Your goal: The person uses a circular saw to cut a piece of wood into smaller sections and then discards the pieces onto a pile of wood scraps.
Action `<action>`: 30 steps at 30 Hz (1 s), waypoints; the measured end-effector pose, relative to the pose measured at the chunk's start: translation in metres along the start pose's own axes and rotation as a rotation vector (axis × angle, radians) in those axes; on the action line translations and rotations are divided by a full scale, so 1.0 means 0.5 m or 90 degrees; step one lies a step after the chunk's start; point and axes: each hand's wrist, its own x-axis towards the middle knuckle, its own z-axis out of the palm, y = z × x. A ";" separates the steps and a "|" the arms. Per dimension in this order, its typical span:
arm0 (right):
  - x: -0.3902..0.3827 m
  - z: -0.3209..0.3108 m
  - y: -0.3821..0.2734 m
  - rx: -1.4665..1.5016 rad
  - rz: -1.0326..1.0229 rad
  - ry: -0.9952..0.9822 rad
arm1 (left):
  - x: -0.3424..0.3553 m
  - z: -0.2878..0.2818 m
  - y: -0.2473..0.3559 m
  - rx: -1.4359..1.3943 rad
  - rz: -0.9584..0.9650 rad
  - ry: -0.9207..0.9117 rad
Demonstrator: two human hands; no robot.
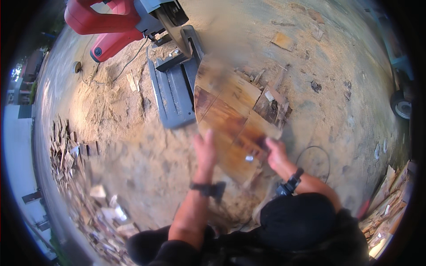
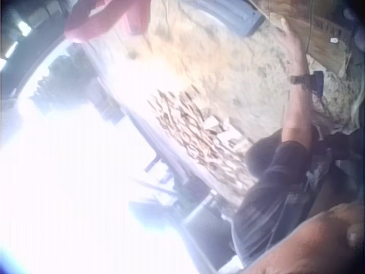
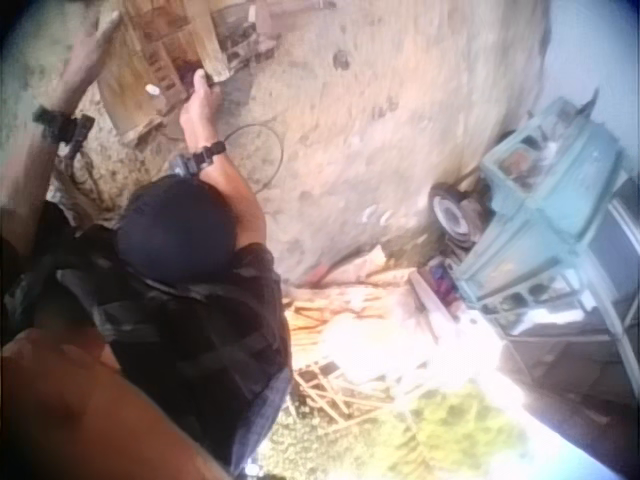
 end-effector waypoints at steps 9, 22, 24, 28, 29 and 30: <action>0.061 0.040 -0.136 -0.352 -0.184 -0.019 | -0.109 0.030 -0.007 0.122 -0.094 0.041; 0.195 0.118 -0.302 -0.597 -0.150 -0.184 | -0.051 0.156 -0.053 -0.723 -0.336 -0.115; 0.194 0.115 -0.288 -0.604 -0.187 -0.181 | -0.054 0.157 -0.066 -0.683 -0.372 -0.074; 0.196 0.117 -0.248 -0.569 -0.239 -0.098 | -0.067 0.138 -0.067 -0.649 -0.330 -0.046; 0.198 0.120 -0.238 -0.575 -0.229 -0.099 | -0.068 0.127 -0.064 -0.649 -0.321 -0.036; 0.205 0.127 -0.231 -0.587 -0.231 -0.107 | -0.066 0.115 -0.060 -0.640 -0.320 -0.016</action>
